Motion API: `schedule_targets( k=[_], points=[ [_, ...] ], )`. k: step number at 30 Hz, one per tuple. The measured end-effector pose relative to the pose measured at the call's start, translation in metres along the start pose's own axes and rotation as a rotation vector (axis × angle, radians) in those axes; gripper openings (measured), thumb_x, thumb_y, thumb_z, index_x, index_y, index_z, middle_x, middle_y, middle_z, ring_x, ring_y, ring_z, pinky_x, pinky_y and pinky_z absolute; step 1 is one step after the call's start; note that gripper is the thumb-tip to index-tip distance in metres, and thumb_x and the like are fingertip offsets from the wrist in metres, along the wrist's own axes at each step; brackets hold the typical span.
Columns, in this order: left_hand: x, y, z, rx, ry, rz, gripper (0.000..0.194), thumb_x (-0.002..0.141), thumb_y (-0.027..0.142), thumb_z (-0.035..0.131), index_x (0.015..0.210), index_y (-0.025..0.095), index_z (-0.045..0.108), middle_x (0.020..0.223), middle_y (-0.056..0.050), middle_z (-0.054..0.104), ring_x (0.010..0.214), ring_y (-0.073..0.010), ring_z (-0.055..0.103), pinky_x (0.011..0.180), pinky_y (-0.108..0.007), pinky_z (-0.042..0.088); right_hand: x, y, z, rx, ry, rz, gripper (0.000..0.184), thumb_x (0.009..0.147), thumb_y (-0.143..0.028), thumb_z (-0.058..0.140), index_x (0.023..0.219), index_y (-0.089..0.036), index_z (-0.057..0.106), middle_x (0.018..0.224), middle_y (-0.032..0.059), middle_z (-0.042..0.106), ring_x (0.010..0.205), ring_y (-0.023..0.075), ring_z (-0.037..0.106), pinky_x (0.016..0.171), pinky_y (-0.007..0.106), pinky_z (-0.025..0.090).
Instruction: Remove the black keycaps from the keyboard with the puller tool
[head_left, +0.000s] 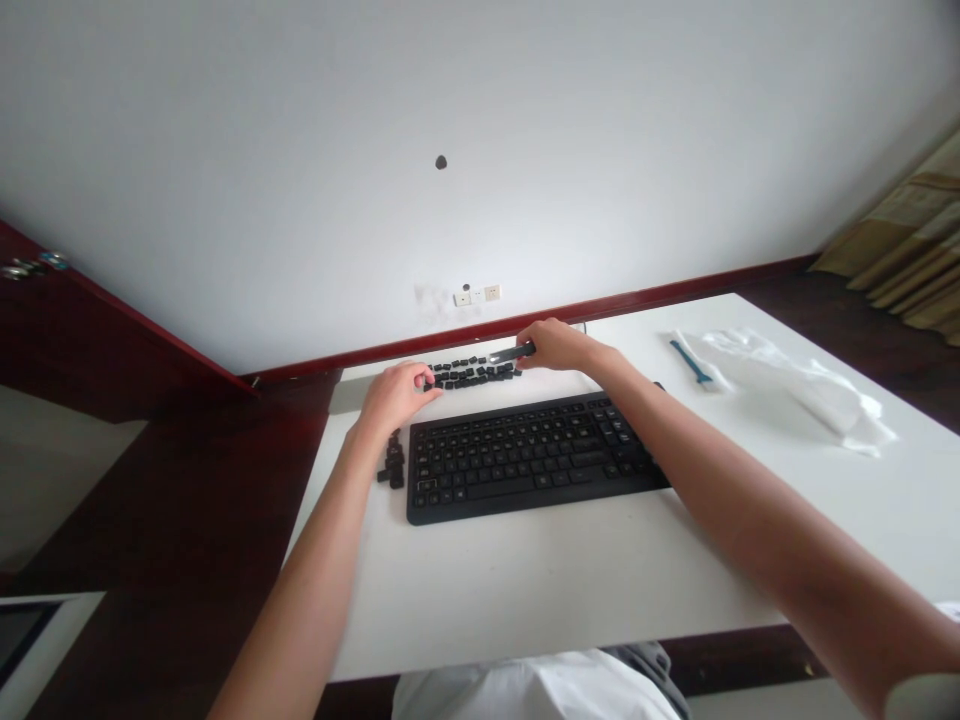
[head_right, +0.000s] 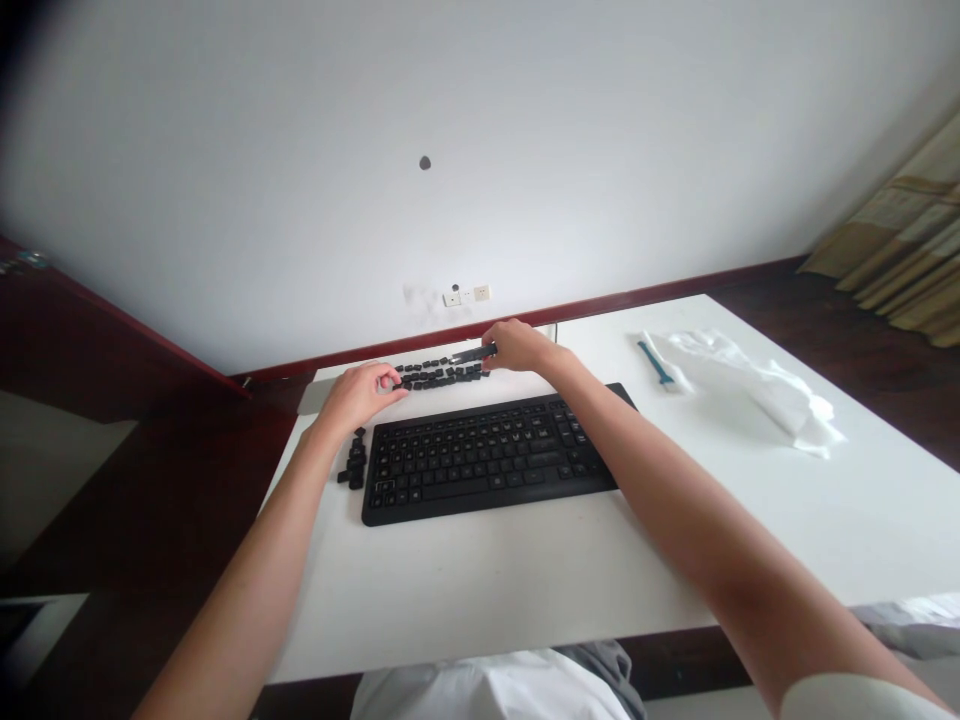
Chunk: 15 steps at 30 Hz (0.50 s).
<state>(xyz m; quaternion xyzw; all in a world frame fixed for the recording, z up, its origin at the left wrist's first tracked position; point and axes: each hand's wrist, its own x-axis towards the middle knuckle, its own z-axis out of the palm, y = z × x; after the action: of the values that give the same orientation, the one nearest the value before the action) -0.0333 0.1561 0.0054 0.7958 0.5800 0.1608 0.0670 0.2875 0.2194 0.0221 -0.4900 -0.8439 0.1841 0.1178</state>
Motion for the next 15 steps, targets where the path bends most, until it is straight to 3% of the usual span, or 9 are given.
schedule_targets(
  k=[9, 15],
  points=[
    [0.015, 0.006, 0.013, 0.058, -0.040, -0.003, 0.035, 0.077, 0.050, 0.082, 0.079, 0.022, 0.060, 0.075, 0.000, 0.064, 0.067, -0.0179, 0.053, 0.061, -0.028, 0.027, 0.005, -0.005, 0.016, -0.067, -0.055, -0.052, 0.030, 0.078, -0.047, 0.082, 0.084, -0.018, 0.075, 0.066, 0.0034, 0.064, 0.064, 0.0171, 0.053, 0.062, 0.030, 0.032],
    [0.000, 0.001, -0.001, 0.045, -0.006, -0.074, 0.034, 0.083, 0.052, 0.076, 0.075, 0.023, 0.060, 0.072, 0.000, 0.065, 0.067, -0.0187, 0.054, 0.061, -0.028, 0.029, 0.002, -0.011, 0.012, -0.002, 0.015, -0.031, 0.035, 0.081, -0.054, 0.077, 0.078, -0.019, 0.073, 0.065, 0.0034, 0.061, 0.063, 0.0168, 0.050, 0.063, 0.031, 0.032]
  ],
)
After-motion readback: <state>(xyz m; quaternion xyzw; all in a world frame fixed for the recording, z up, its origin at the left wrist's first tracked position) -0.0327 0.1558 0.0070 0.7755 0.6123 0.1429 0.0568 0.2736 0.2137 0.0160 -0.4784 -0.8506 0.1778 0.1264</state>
